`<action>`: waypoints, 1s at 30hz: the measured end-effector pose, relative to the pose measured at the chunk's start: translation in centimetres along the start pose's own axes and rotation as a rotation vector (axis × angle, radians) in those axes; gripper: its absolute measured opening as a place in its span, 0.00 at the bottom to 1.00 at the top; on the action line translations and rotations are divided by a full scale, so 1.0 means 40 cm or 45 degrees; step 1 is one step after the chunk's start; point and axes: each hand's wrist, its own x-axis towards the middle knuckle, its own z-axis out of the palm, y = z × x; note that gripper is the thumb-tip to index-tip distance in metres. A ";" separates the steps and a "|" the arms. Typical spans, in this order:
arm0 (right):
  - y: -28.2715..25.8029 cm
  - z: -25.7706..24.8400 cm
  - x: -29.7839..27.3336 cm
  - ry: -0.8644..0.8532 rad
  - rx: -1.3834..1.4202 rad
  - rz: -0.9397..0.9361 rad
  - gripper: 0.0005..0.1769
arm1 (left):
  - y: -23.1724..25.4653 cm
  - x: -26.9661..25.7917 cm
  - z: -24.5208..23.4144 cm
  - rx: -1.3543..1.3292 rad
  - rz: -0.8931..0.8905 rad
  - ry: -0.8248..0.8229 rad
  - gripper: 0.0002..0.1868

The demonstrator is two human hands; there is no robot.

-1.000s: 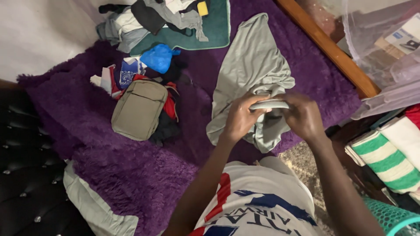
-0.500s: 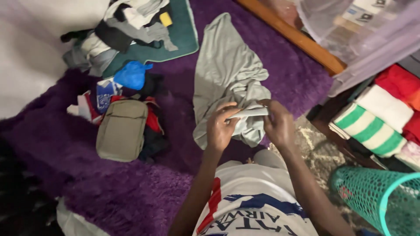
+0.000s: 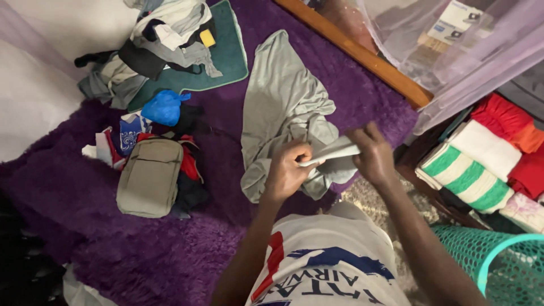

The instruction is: The person folds an orange cloth and places it on a stack of folded items. They then pick up a pair of black socks, fold them, and place them into a green laundry basket. Finally, they fold a light gray cloth and place it on the bed.

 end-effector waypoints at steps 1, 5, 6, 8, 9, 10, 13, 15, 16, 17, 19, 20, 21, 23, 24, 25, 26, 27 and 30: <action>0.031 -0.016 0.008 -0.009 -0.024 -0.044 0.23 | 0.000 0.003 -0.005 0.034 -0.033 -0.024 0.20; 0.100 -0.089 0.051 -0.115 0.140 0.240 0.21 | -0.003 0.004 -0.041 0.076 -0.397 -0.052 0.19; 0.111 -0.111 0.060 -0.163 0.242 0.426 0.20 | -0.010 0.014 -0.059 0.136 -0.365 -0.058 0.18; 0.152 -0.156 0.095 -0.342 0.401 0.412 0.16 | -0.027 0.050 -0.090 0.258 -0.302 -0.072 0.16; 0.179 -0.181 0.107 -0.429 0.479 0.407 0.15 | -0.029 0.060 -0.101 0.228 -0.333 -0.134 0.18; 0.200 -0.191 0.117 -0.466 0.492 0.343 0.12 | -0.030 0.069 -0.114 0.197 -0.362 -0.197 0.21; 0.221 -0.180 0.138 -0.576 0.510 0.282 0.09 | -0.044 0.111 -0.097 0.062 -0.351 -0.458 0.27; 0.206 -0.191 0.151 -0.652 0.480 0.409 0.06 | -0.056 0.123 -0.052 0.009 -0.316 -0.549 0.24; 0.194 -0.199 0.161 -0.659 0.551 0.406 0.07 | -0.062 0.123 -0.023 0.008 -0.303 -0.542 0.19; 0.179 -0.209 0.168 -0.660 0.619 0.408 0.09 | -0.072 0.121 -0.001 0.003 -0.286 -0.541 0.15; 0.154 -0.231 0.174 -0.627 0.623 0.352 0.12 | -0.097 0.113 0.028 0.011 -0.276 -0.364 0.13; 0.148 -0.242 0.174 -0.594 0.558 0.295 0.13 | -0.112 0.108 0.045 0.011 -0.271 -0.282 0.12; 0.146 -0.254 0.169 -0.559 0.494 0.242 0.15 | -0.128 0.103 0.054 -0.029 -0.252 -0.203 0.13; 0.150 -0.275 0.154 -0.540 0.234 0.265 0.13 | -0.160 0.096 0.053 -0.108 -0.216 -0.043 0.14; 0.153 -0.282 0.147 -0.531 0.105 0.275 0.13 | -0.171 0.095 0.047 -0.068 -0.217 -0.016 0.16; 0.154 -0.286 0.140 -0.532 0.105 0.291 0.12 | -0.178 0.094 0.039 -0.027 -0.221 0.010 0.18; 0.152 -0.287 0.133 -0.533 0.105 0.307 0.11 | -0.179 0.095 0.037 0.014 -0.224 0.036 0.21; 0.147 -0.290 0.125 -0.533 0.104 0.324 0.10 | -0.177 0.097 0.040 0.013 -0.282 0.023 0.18; 0.100 -0.308 0.077 -0.500 0.408 0.569 0.16 | -0.158 0.099 0.053 -0.003 -0.387 -0.061 0.15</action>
